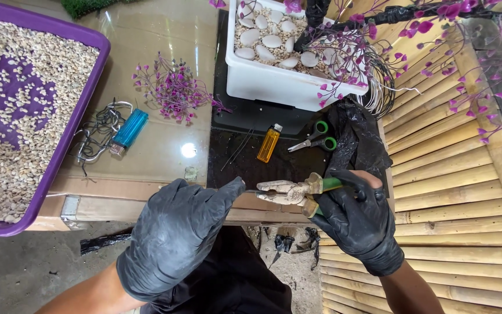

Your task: Refining the trunk of an artificial floral tree by twisting and tightening wire using pliers.

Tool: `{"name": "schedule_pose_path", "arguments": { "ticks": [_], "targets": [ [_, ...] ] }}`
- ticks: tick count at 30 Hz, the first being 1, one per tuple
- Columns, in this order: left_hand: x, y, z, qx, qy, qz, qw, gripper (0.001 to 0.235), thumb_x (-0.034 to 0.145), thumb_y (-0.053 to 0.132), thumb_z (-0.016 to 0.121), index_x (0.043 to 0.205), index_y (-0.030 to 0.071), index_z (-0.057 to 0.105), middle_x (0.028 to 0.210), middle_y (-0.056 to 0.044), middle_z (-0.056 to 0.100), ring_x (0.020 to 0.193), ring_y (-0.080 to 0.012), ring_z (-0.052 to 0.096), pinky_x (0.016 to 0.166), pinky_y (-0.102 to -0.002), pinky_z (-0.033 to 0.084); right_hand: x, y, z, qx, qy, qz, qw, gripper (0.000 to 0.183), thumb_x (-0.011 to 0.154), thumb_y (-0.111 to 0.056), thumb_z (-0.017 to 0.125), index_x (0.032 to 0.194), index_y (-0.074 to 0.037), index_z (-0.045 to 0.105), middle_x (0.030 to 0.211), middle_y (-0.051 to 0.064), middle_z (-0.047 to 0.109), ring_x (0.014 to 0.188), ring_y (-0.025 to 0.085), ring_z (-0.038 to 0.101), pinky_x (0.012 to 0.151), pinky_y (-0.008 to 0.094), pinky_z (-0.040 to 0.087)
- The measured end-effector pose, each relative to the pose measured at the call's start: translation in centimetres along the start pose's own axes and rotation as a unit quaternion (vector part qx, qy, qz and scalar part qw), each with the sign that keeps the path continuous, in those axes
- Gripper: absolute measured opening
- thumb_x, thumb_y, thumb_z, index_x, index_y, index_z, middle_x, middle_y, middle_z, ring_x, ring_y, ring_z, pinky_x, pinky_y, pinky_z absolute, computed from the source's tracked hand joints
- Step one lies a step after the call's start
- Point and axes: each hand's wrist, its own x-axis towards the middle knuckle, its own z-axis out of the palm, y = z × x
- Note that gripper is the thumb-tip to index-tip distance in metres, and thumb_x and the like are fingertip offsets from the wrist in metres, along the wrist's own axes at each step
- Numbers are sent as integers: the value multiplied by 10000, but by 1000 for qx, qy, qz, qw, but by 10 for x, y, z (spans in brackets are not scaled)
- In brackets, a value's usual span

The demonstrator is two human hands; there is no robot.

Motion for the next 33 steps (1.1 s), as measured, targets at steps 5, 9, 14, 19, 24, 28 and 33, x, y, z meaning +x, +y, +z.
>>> {"name": "schedule_pose_path", "arguments": {
  "ticks": [5,9,14,19,24,28,33],
  "targets": [
    [2,4,2,-26,6,-28,999,501,933,45,585,1413,188,617,803,8,641,648,-274,551,595,-440,469,0,-3,-4,-8,25,2,1000,267,947,-301,725,961,-34,731,905,143,707,1055,434,660,813,613,524],
    [-5,0,10,-62,-2,-25,998,644,879,-38,601,1481,179,529,966,-7,744,766,-280,687,748,-463,526,-2,-4,-4,-34,17,4,999,200,962,-260,722,926,-64,741,828,73,682,1032,406,693,748,556,492],
    [2,3,3,-56,-6,-29,998,506,937,58,590,1429,175,607,860,12,691,673,-274,604,731,-458,498,-6,-2,-4,-47,11,-1,999,201,944,-268,745,949,-67,747,874,92,706,1039,417,681,752,575,521],
    [2,2,3,-47,3,-34,998,449,958,78,603,1396,165,640,723,21,630,615,-259,586,701,-433,496,5,-4,-9,-31,17,-3,999,194,935,-227,769,892,-41,732,778,77,628,989,427,678,804,574,509],
    [0,2,3,-70,-3,-38,997,530,915,24,629,1424,170,607,776,22,684,643,-247,633,747,-450,532,-4,-4,-6,-38,7,-1,999,191,945,-251,743,994,-67,741,841,76,671,1029,436,661,799,593,504],
    [1,2,2,-56,-15,-39,998,538,910,67,616,1434,189,599,892,26,747,689,-264,657,742,-460,524,-4,-2,-9,-43,11,-7,999,219,953,-267,733,1021,-59,742,937,129,704,1021,434,651,812,600,520],
    [0,-1,3,-6,-24,-10,1000,542,908,81,615,1439,186,590,749,25,623,625,-247,603,760,-466,523,-14,0,-5,-70,-33,-30,997,286,993,-305,650,1140,-75,738,929,140,671,1060,435,644,754,591,567]
  ]
}}
